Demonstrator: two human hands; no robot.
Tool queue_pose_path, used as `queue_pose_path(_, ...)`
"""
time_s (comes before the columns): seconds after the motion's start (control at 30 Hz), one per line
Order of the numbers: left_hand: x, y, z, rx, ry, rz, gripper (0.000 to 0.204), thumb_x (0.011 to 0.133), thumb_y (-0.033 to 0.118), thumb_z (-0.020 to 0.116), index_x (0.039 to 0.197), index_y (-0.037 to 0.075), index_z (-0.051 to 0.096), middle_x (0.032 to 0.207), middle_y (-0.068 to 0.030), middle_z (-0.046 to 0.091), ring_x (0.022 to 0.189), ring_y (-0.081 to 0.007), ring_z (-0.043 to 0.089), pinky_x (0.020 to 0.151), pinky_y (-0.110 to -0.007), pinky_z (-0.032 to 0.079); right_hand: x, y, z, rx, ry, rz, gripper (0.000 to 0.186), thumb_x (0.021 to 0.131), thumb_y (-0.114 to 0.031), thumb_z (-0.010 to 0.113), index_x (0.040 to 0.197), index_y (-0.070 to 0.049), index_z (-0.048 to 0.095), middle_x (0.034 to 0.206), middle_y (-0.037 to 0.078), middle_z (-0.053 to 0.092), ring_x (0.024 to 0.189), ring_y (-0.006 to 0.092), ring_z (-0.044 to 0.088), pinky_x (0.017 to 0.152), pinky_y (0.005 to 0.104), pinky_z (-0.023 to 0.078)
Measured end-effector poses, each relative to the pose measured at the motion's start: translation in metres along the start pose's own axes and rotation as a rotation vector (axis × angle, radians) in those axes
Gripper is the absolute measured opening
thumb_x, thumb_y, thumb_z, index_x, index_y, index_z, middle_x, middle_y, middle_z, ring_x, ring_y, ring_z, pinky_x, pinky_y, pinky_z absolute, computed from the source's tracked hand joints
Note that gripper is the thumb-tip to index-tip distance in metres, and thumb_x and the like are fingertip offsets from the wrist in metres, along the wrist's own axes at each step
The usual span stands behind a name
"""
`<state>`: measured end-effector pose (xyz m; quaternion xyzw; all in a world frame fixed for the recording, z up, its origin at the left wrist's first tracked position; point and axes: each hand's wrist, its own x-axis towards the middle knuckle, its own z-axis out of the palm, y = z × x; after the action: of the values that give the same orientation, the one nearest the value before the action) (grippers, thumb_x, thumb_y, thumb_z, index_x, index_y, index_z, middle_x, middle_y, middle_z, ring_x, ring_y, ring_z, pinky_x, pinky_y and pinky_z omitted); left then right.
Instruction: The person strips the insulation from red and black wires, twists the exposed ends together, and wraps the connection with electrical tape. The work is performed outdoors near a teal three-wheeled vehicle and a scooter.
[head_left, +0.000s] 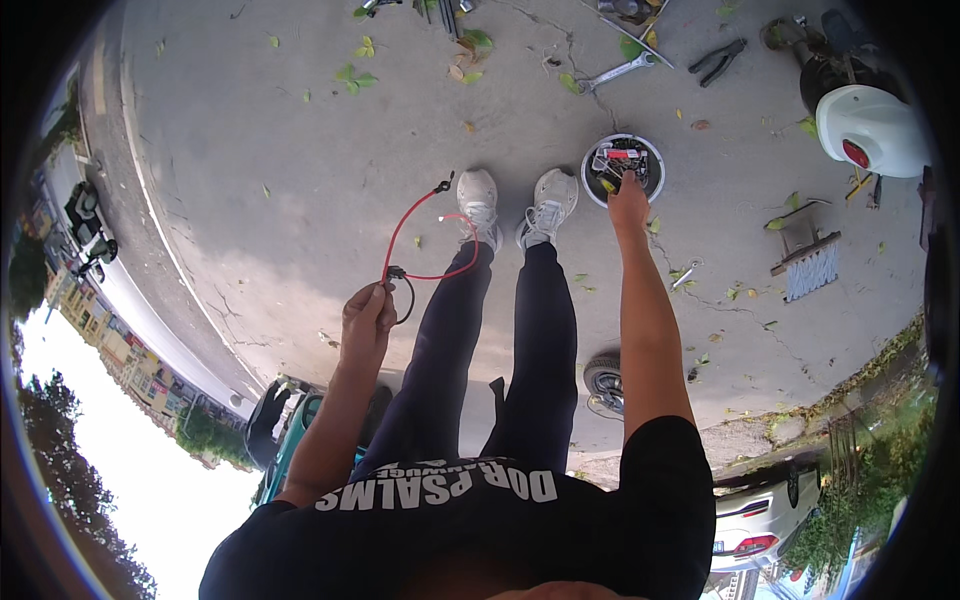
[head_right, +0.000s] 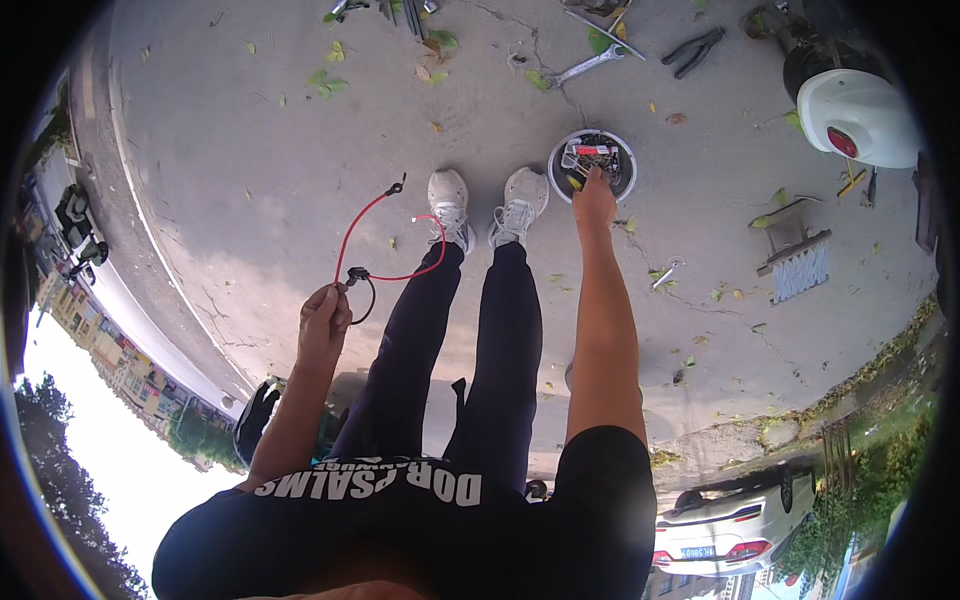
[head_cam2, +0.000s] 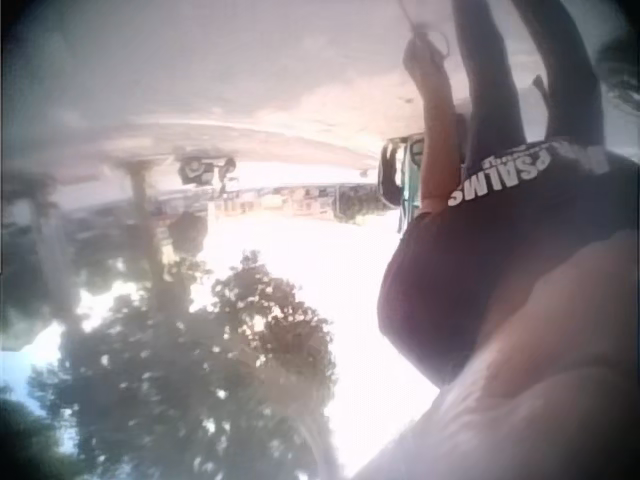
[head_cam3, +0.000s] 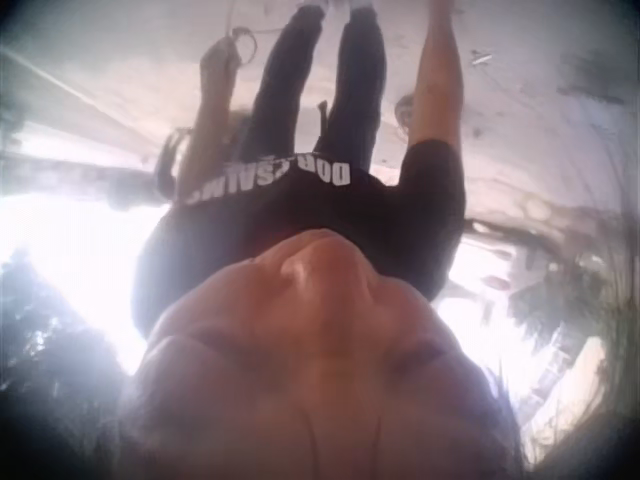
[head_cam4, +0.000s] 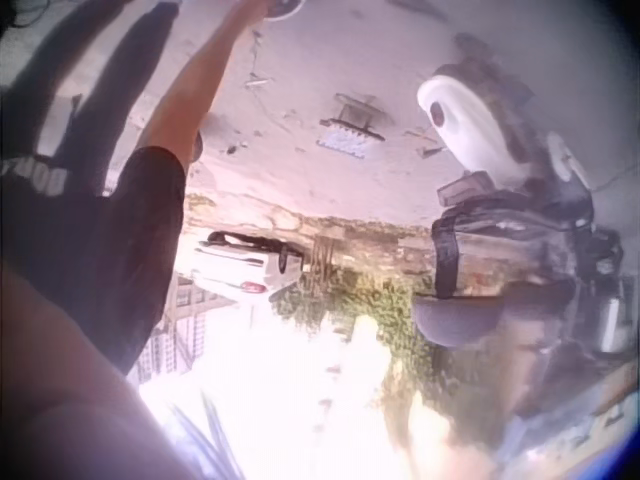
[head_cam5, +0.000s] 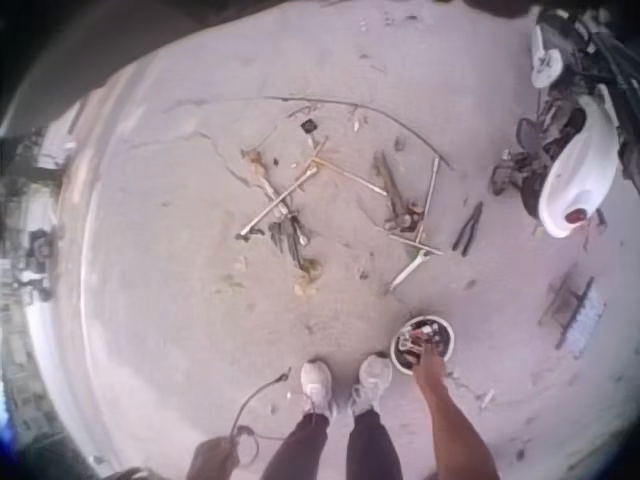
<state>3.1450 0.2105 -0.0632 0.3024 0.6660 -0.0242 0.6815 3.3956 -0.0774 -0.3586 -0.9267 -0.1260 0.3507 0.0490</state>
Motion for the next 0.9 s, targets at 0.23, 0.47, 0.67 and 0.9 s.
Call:
queue_pose_path(0.23, -0.064, 0.057, 0.049, 0.242, -0.057, 0.197, 0.018, 0.093, 0.012, 0.052, 0.088, -0.001, 0.063, 0.061, 0.0031, 0.046, 0.052, -0.0035, 0.035, 0.048, -0.021, 0.025, -0.104, -0.051, -0.132, 1.429, -0.269, 0.239, 0.019, 0.087, -0.007, 0.062, 0.102, -0.004, 0.052, 0.083, 0.006, 0.064, 0.063, 0.0104, 0.056, 0.056, 0.0246, 0.046)
queue_pose_path(0.47, -0.155, 0.135, 0.078, 0.302, -0.203, 0.443, 0.018, 0.092, 0.012, 0.053, 0.092, -0.002, 0.065, 0.063, 0.0019, 0.050, 0.054, -0.0041, 0.041, 0.049, -0.021, 0.029, -0.217, -0.153, -0.309, 2.016, -0.449, 0.176, 0.014, 0.093, -0.009, 0.056, 0.104, -0.003, 0.051, 0.091, 0.006, 0.064, 0.066, 0.0116, 0.055, 0.059, 0.0253, 0.046)
queue_pose_path(0.67, -0.260, 0.208, 0.099, 0.235, -0.373, 0.610, 0.018, 0.094, 0.013, 0.051, 0.091, -0.001, 0.063, 0.067, 0.0007, 0.052, 0.057, -0.0054, 0.042, 0.053, -0.022, 0.033, -0.300, -0.215, -0.414, 2.281, -0.620, -0.062, 0.015, 0.093, -0.013, 0.056, 0.105, -0.006, 0.053, 0.095, 0.004, 0.060, 0.074, 0.0113, 0.054, 0.066, 0.0258, 0.046)
queue_pose_path(0.9, -0.362, 0.257, 0.113, -0.106, -0.860, 0.544, 0.014, 0.093, 0.017, 0.056, 0.092, 0.002, 0.055, 0.069, 0.0023, 0.043, 0.062, -0.0078, 0.039, 0.058, -0.023, 0.032, -0.396, -0.265, -0.515, 2.095, -0.464, -0.326, 0.019, 0.092, -0.012, 0.058, 0.109, -0.006, 0.051, 0.100, 0.006, 0.062, 0.074, 0.0115, 0.057, 0.068, 0.0272, 0.049)
